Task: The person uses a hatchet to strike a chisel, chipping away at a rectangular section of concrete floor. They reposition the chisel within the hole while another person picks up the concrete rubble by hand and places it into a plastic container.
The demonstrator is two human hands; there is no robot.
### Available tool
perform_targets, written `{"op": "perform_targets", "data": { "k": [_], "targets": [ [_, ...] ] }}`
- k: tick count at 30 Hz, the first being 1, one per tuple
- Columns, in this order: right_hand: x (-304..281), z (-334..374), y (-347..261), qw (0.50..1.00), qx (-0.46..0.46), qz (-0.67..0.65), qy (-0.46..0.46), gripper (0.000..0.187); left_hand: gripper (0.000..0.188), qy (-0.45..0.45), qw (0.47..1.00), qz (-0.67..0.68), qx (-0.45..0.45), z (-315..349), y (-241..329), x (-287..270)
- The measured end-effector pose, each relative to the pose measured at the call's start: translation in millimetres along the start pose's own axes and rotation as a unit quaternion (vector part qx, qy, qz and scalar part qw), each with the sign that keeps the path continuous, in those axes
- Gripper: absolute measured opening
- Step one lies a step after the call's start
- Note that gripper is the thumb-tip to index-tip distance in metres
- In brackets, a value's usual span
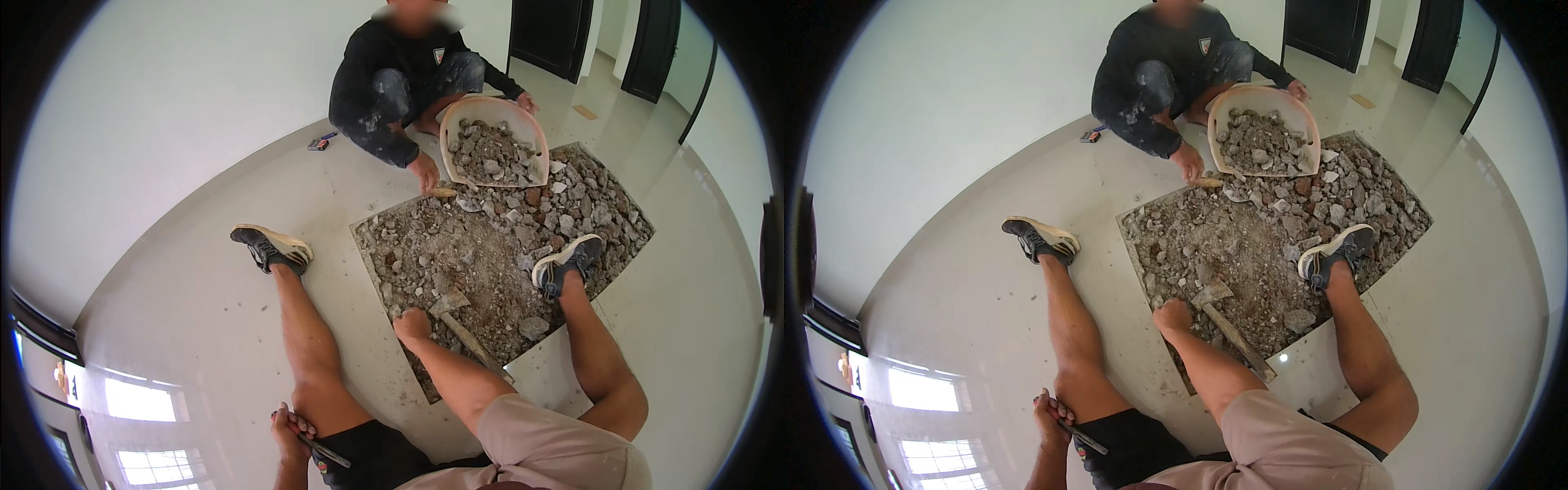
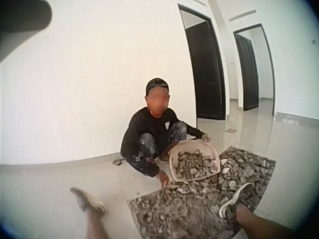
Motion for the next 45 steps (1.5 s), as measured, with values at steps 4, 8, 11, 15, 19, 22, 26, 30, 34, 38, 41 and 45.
{"op": "perform_targets", "data": {
  "k": [4, 8, 11, 15, 19, 22, 26, 30, 34, 38, 41, 45],
  "targets": [
    [-5, 6, 0, 1.0, -0.014, -0.012, -0.008, 0.035, 0.039, 0.001, 1.0, 0.006, -0.006, 2, -2, 3],
    [-1, -1, 7, 0.993, 0.053, -0.034, -0.102, 0.033, 0.039, -0.005, 1.0, 0.008, -0.008, -1, -4, 0],
    [-3, -3, 6, 0.997, 0.046, -0.019, -0.059, 0.031, 0.038, -0.008, 1.0, 0.012, -0.014, -4, -7, -2],
    [8, -10, 13, 0.988, 0.057, -0.036, -0.141, 0.032, 0.041, -0.002, 1.0, 0.016, 0.002, 3, -3, 7],
    [19, -11, 15, 0.989, 0.031, -0.035, -0.138, 0.04, 0.041, 0.002, 1.0, 0.003, 0.002, 2, -1, 3],
    [6, -6, 16, 0.999, -0.012, -0.037, -0.018, 0.037, 0.037, -0.012, 1.0, 0.003, -0.006, -1, -5, 7],
    [2, 3, -2, 0.993, 0.011, -0.022, -0.115, 0.036, 0.042, 0.01, 1.0, 0.007, -0.008, 3, 1, 1],
    [-8, 11, -5, 0.998, -0.051, -0.038, 0.026, 0.031, 0.041, 0.001, 1.0, 0.008, -0.001, 0, 0, -1],
    [-6, 12, 2, 0.997, -0.047, -0.045, 0.05, 0.031, 0.041, 0.007, 1.0, 0.009, 0.005, 6, 3, 7],
    [-19, 23, 10, 0.988, -0.053, -0.058, 0.131, 0.03, 0.041, 0.008, 1.0, 0.015, -0.006, 6, 1, 5],
    [-35, 22, 19, 0.985, -0.04, -0.068, 0.15, 0.03, 0.04, 0.004, 1.0, 0.008, -0.008, 1, -1, -1],
    [-67, 8, 46, 0.98, -0.027, -0.135, 0.143, 0.031, 0.04, -0.012, 1.0, -0.007, -0.008, -2, -4, 6]
  ]
}}
Point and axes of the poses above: each hand's wrist, its own z-axis away from the middle knuckle, its own x-axis out of the palm, y = z × x, the point moved 9 cm from there along -z, towards the middle knuckle, and after that the axes turned 7 degrees about -x, right-handed, at the moved point
